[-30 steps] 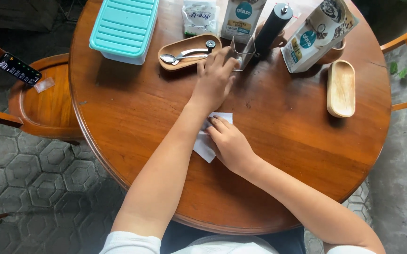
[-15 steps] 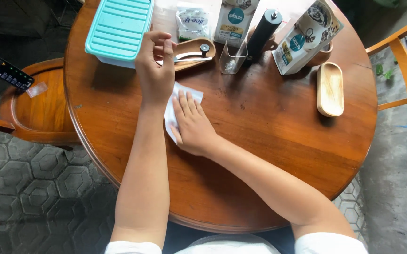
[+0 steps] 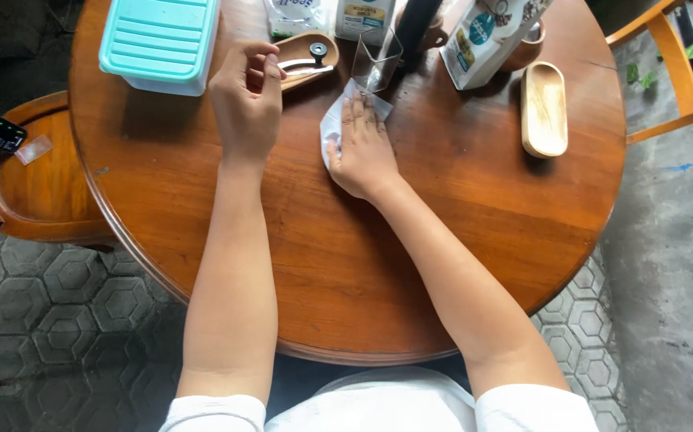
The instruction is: The person wipes a wooden table with a tissue, then opens a plastic container filled with coffee grounds. They use a spoon to scoop the grounds into a manual coffee grinder held in their other hand.
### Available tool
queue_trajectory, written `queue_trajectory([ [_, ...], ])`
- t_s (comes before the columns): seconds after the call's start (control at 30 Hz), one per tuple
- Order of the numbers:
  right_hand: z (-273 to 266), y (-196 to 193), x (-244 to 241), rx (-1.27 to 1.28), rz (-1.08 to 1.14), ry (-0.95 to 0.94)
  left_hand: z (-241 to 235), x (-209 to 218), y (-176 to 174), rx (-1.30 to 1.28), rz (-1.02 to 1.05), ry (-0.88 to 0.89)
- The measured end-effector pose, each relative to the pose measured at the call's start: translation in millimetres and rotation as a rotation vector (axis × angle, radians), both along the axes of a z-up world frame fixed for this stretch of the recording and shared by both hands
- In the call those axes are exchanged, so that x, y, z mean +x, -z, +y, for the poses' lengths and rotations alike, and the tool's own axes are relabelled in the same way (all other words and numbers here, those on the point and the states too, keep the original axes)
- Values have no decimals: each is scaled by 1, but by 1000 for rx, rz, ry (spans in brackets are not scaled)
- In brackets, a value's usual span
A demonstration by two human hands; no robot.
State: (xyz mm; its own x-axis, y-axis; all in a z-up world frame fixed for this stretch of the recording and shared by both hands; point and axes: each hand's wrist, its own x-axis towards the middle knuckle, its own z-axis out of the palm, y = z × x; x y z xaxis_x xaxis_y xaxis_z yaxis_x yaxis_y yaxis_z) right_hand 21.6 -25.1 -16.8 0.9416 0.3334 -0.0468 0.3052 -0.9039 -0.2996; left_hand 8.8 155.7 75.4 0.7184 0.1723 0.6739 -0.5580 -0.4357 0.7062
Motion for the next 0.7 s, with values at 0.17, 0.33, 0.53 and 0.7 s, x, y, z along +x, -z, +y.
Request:
queue_trajectory([
  [0.17,-60,5,-24,-14,-31,10,-3,-1,4,33,-36,-6],
  [0.33,-142,25,-27,-9,-107,-85,-11,1,14,40,-22,39],
  [0.53,-91,-66,-101,1033,227,290,-14,4,12,70,-27,80],
  [0.7,10,-20,-183,243,-161,-475,-3,0,2,66,-102,37],
])
